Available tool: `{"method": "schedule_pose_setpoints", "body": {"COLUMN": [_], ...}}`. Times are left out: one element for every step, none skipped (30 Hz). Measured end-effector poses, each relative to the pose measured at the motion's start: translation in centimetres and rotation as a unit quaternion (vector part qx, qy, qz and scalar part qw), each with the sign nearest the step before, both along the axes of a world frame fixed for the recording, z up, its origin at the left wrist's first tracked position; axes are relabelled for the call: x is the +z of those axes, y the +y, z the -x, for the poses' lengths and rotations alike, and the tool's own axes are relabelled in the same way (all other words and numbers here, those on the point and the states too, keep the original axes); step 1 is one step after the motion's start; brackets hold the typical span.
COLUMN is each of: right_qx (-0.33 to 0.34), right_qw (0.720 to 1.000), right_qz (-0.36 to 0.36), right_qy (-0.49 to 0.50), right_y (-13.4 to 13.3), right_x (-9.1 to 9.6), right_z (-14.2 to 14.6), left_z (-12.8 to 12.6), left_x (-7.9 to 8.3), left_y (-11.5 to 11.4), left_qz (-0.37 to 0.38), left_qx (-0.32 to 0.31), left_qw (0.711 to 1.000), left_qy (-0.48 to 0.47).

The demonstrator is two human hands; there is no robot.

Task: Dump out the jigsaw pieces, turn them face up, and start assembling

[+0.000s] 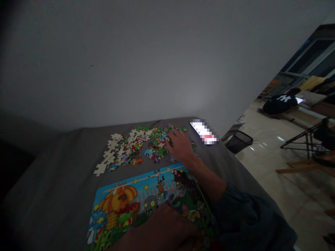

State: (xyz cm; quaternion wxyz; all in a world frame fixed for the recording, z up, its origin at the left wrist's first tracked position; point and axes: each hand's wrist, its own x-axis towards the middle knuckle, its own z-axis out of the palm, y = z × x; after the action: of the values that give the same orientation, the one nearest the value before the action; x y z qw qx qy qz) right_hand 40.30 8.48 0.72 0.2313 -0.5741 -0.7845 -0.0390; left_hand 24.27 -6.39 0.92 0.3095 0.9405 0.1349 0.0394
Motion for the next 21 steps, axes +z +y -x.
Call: {"method": "schedule_pose_setpoints", "body": {"right_qx": [0.01, 0.016, 0.019, 0.02, 0.019, 0.018, 0.017, 0.014, 0.01, 0.006, 0.0, -0.005, -0.009, -0.012, -0.015, -0.019, -0.022, -0.025, -0.029, -0.035, -0.041], "right_qw": [1.0, 1.0, 0.999, 0.999, 0.999, 0.998, 0.998, 0.997, 0.996, 0.994, 0.992, 0.989, 0.985, 0.98, 0.974, 0.967, 0.958, 0.949, 0.941, 0.934, 0.93], "right_qz": [0.009, 0.018, 0.026, 0.034, 0.042, 0.051, 0.062, 0.074, 0.088, 0.104, 0.122, 0.142, 0.166, 0.193, 0.223, 0.254, 0.285, 0.313, 0.337, 0.356, 0.364], "right_qy": [0.001, 0.002, 0.005, 0.009, 0.013, 0.018, 0.023, 0.029, 0.034, 0.039, 0.042, 0.044, 0.044, 0.041, 0.036, 0.028, 0.018, 0.008, -0.003, -0.012, -0.017], "right_y": [-0.1, -0.1, -0.1, 0.0, 0.1, 0.3, 0.5, 0.6, 0.8, 1.0, 1.2, 1.4, 1.6, 1.8, 2.1, 2.3, 2.5, 2.7, 3.0, 3.3, 3.6], "right_x": [-0.2, -0.4, -0.6, -0.7, -0.8, -0.8, -0.8, -0.7, -0.5, -0.3, 0.0, 0.3, 0.7, 1.2, 1.7, 2.3, 3.1, 3.9, 4.8, 5.8, 6.9], "right_z": [0.5, 0.9, 1.2, 1.4, 1.5, 1.5, 1.5, 1.5, 1.5, 1.6, 1.7, 1.9, 2.0, 2.2, 2.2, 2.2, 2.1, 1.9, 1.7, 1.5, 1.3], "left_z": [0.0, -0.1, -0.1, -0.1, -0.1, -0.1, -0.1, -0.1, 0.0, 0.1, 0.2, 0.3, 0.4, 0.5, 0.5, 0.6, 0.5, 0.4, 0.2, 0.0, -0.3], "left_x": [-0.1, -0.1, -0.2, -0.4, -0.5, -0.7, -0.8, -0.9, -1.0, -1.0, -0.9, -0.7, -0.5, -0.2, 0.2, 0.5, 0.8, 1.0, 1.2, 1.3, 1.3], "left_y": [0.0, 0.0, 0.0, 0.0, 0.0, 0.0, 0.0, -0.1, -0.1, -0.1, -0.1, -0.1, -0.1, 0.0, 0.0, 0.1, 0.1, 0.1, 0.0, 0.0, -0.1], "left_qz": [0.002, 0.0, -0.005, -0.011, -0.014, -0.015, -0.011, -0.007, -0.001, 0.008, 0.021, 0.037, 0.055, 0.076, 0.097, 0.118, 0.139, 0.164, 0.201, 0.255, 0.328], "left_qx": [-0.001, -0.001, 0.001, 0.004, 0.007, 0.01, 0.011, 0.011, 0.01, 0.01, 0.012, 0.015, 0.021, 0.029, 0.038, 0.05, 0.063, 0.082, 0.102, 0.123, 0.142], "left_qw": [1.0, 1.0, 1.0, 1.0, 1.0, 1.0, 1.0, 1.0, 1.0, 1.0, 0.999, 0.999, 0.998, 0.996, 0.994, 0.991, 0.987, 0.982, 0.973, 0.957, 0.93], "left_qy": [0.007, 0.011, 0.01, 0.005, -0.005, -0.013, -0.02, -0.024, -0.025, -0.025, -0.023, -0.022, -0.025, -0.029, -0.034, -0.037, -0.039, -0.043, -0.052, -0.065, -0.082]}}
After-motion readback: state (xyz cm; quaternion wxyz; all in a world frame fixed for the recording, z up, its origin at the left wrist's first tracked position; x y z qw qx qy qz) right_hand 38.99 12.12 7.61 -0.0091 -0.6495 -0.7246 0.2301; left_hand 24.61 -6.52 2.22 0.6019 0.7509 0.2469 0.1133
